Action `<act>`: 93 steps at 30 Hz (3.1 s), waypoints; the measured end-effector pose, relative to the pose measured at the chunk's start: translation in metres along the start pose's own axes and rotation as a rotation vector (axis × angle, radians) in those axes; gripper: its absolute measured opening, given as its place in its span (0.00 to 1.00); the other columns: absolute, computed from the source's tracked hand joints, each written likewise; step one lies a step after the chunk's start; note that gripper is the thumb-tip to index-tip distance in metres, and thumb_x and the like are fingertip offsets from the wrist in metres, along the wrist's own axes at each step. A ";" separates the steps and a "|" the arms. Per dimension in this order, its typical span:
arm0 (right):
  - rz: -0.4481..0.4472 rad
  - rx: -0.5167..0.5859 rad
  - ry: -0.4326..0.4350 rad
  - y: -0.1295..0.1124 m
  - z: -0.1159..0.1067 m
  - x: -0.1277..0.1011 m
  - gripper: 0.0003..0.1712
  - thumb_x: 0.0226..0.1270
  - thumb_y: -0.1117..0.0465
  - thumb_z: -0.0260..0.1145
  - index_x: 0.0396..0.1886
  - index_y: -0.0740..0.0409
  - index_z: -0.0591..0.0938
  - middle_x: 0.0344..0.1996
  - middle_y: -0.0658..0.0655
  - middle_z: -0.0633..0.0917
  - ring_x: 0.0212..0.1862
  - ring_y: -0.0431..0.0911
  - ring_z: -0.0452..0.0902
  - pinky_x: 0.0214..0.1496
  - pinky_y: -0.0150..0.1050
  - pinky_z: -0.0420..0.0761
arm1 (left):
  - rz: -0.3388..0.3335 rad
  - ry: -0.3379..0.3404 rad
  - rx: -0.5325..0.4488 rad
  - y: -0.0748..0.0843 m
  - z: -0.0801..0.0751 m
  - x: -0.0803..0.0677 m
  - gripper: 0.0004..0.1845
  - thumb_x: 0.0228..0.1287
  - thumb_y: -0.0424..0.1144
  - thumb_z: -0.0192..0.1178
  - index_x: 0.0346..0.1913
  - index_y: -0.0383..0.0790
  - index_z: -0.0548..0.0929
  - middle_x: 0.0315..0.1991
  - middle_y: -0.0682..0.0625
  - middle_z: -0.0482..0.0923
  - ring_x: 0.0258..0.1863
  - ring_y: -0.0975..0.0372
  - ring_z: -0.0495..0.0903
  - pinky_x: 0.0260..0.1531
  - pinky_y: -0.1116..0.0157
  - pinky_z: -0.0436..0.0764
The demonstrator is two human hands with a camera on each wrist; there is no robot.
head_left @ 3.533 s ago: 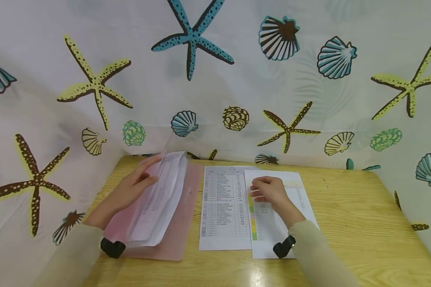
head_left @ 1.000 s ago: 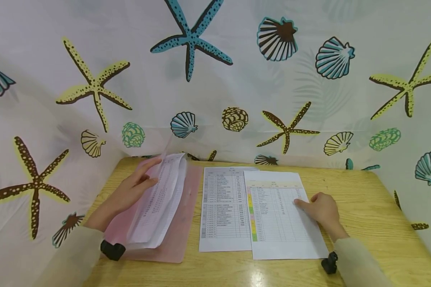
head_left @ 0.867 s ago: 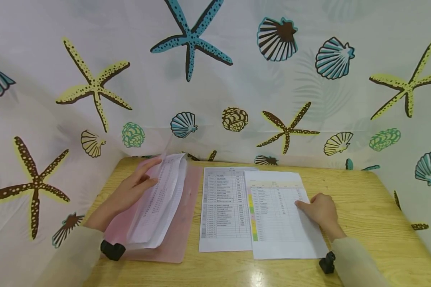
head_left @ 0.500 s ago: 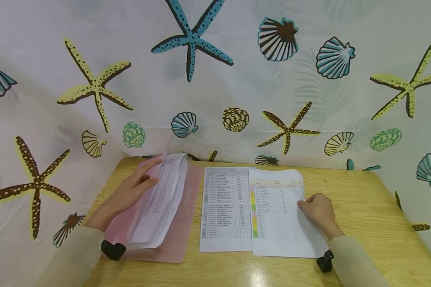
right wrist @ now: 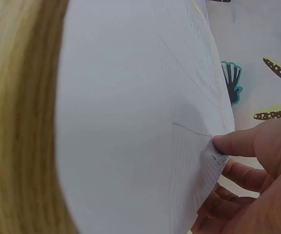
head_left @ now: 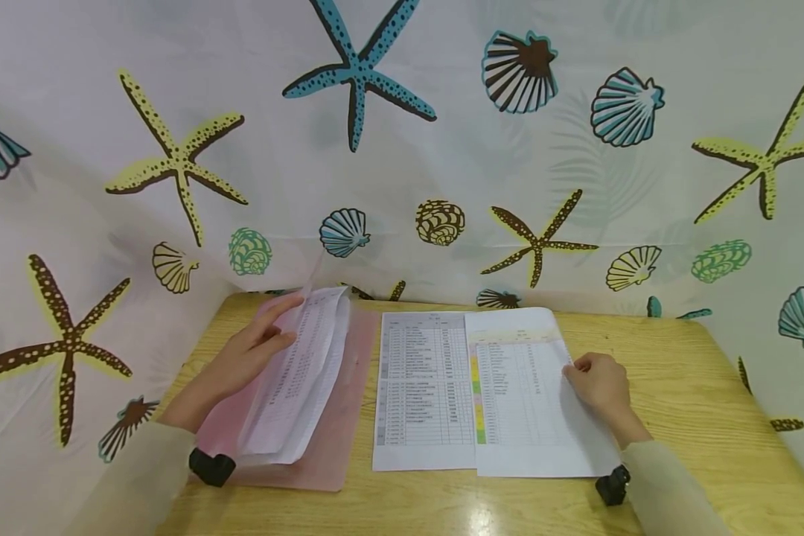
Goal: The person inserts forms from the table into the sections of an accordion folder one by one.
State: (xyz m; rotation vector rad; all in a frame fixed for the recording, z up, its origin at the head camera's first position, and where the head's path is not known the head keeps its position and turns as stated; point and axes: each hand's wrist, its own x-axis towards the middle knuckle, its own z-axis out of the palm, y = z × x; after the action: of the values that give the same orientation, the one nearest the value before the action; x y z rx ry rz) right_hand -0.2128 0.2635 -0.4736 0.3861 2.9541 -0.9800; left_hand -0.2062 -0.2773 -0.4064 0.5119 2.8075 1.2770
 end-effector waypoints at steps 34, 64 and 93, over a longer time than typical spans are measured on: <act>0.141 0.471 -0.346 0.009 -0.013 0.011 0.28 0.76 0.60 0.67 0.66 0.74 0.72 0.38 0.56 0.87 0.33 0.41 0.84 0.34 0.36 0.85 | -0.003 0.001 -0.003 -0.002 0.000 0.000 0.32 0.83 0.43 0.53 0.84 0.56 0.58 0.79 0.46 0.59 0.48 0.53 0.72 0.48 0.63 0.75; 0.044 0.738 -0.468 -0.039 0.014 0.003 0.30 0.77 0.66 0.64 0.72 0.77 0.69 0.41 0.53 0.88 0.39 0.39 0.86 0.41 0.33 0.86 | -0.009 -0.012 -0.010 0.001 -0.003 -0.001 0.33 0.84 0.43 0.52 0.85 0.56 0.56 0.81 0.44 0.57 0.53 0.50 0.73 0.53 0.55 0.75; -0.031 0.747 -0.505 -0.097 0.053 -0.006 0.26 0.74 0.67 0.65 0.67 0.75 0.75 0.43 0.59 0.90 0.35 0.39 0.85 0.37 0.32 0.85 | 0.002 0.000 0.002 0.002 -0.003 -0.002 0.32 0.83 0.42 0.52 0.84 0.54 0.58 0.81 0.43 0.59 0.55 0.48 0.74 0.56 0.52 0.75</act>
State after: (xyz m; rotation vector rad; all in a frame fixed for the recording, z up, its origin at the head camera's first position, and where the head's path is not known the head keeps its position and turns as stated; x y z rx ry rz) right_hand -0.2338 0.1557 -0.4584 0.0596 2.0765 -1.8367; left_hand -0.2049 -0.2793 -0.4032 0.5141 2.8091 1.2750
